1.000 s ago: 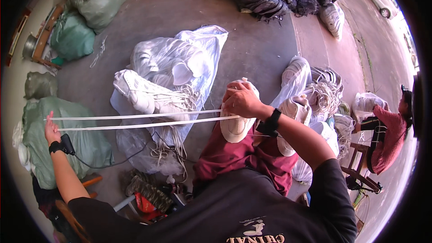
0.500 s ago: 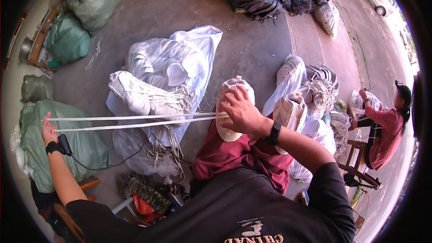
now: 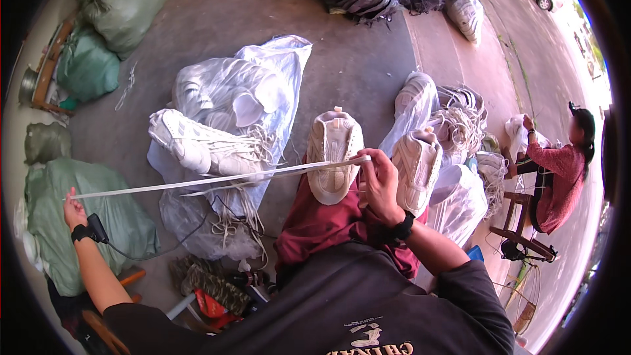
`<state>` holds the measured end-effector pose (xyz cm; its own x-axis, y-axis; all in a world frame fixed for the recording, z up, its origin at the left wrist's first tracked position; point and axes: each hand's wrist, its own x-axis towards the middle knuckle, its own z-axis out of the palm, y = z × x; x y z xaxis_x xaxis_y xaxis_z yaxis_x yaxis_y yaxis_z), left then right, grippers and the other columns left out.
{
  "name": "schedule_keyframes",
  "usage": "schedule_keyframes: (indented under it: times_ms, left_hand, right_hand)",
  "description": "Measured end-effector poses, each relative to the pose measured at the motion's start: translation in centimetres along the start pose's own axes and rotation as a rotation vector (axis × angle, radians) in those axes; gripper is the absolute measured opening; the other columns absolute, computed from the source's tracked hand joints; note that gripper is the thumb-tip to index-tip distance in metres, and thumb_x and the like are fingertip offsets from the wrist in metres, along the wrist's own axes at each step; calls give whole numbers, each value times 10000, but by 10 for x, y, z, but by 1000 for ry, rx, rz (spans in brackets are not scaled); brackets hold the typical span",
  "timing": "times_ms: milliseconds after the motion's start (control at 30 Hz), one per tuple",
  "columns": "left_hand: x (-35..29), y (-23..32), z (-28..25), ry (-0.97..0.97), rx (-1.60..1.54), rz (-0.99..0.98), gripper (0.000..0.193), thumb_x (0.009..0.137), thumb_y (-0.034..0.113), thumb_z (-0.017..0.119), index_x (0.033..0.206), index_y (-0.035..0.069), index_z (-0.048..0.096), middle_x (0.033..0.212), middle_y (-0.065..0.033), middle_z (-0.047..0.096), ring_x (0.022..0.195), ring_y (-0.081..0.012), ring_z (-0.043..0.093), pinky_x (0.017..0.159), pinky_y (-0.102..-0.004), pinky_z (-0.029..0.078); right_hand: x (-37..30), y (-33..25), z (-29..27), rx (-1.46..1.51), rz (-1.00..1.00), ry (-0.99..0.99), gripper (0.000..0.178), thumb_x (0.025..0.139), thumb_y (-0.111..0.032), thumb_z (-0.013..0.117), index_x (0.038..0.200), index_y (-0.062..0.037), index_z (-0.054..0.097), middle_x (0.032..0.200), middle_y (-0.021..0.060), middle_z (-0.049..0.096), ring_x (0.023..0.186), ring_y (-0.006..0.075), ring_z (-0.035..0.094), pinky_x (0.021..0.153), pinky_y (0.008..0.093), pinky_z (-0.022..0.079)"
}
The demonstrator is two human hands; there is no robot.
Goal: Sort and inspect white shoe soles and tongues, then thread laces through components.
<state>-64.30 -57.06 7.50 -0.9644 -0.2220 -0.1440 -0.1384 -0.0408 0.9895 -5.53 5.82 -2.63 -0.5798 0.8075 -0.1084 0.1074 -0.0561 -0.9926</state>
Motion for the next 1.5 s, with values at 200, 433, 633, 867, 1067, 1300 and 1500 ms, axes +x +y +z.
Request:
schedule_keyframes:
  times_ms: [200, 433, 633, 867, 1067, 1300, 1500]
  left_hand:
    - [-8, -41, -5, 177, 41, -3, 152, 995, 173, 440, 1066, 63, 515, 1214, -62, 639, 511, -48, 371, 448, -165, 362]
    - [-23, -70, -53, 307, 109, -47, 191, 999, 207, 417, 968, 80, 557, 1220, -35, 637, 474, -39, 358, 416, -161, 348]
    - [-42, -95, -63, 374, 129, -99, 203, 991, 186, 397, 996, 73, 566, 1183, -35, 647, 473, -52, 348, 407, -178, 330]
    - [-40, -90, -63, 395, 53, -31, 225, 974, 202, 435, 1038, 60, 598, 947, 0, 662, 481, -53, 337, 416, -181, 306]
    - [-42, -78, -23, 419, 32, -97, 252, 953, 215, 493, 1072, 62, 653, 725, 46, 511, 495, -54, 311, 436, -185, 289]
    - [-45, -71, -17, 403, 33, -97, 258, 919, 223, 554, 1078, 61, 678, 613, 71, 354, 495, -53, 300, 444, -190, 284]
    - [-47, -55, 18, 360, 41, -70, 254, 897, 191, 576, 1090, 63, 679, 584, 77, 329, 478, -50, 312, 436, -190, 281]
  right_hand:
    - [-16, 18, -1, 270, 28, 94, 244, 1017, -260, 444, 996, -36, 539, 818, 77, 644, 440, 34, 448, 360, 176, 338]
    - [-9, 24, -15, 559, 161, 255, 284, 1023, -270, 424, 986, -21, 554, 934, 109, 674, 717, 82, 617, 527, 178, 460]
    - [-2, 12, -27, 707, 50, 167, 171, 995, -181, 497, 1020, -17, 539, 923, 98, 648, 747, 123, 619, 727, 246, 505]
    - [-8, 11, -42, 497, 73, 192, 145, 955, -110, 565, 1041, 7, 564, 927, 100, 651, 752, 113, 615, 715, 228, 507]
    - [-22, -5, -63, 711, -14, 303, 212, 981, -151, 519, 1077, 29, 579, 1032, 177, 656, 753, 161, 630, 774, 287, 534]
    - [-27, -14, -130, 691, -81, 452, 222, 982, -174, 518, 1071, 15, 594, 1051, 162, 648, 772, 156, 602, 734, 275, 510]
    - [-35, -18, -228, 619, -87, 550, 258, 980, -140, 508, 1165, 33, 562, 1139, 174, 623, 796, 126, 584, 734, 251, 502]
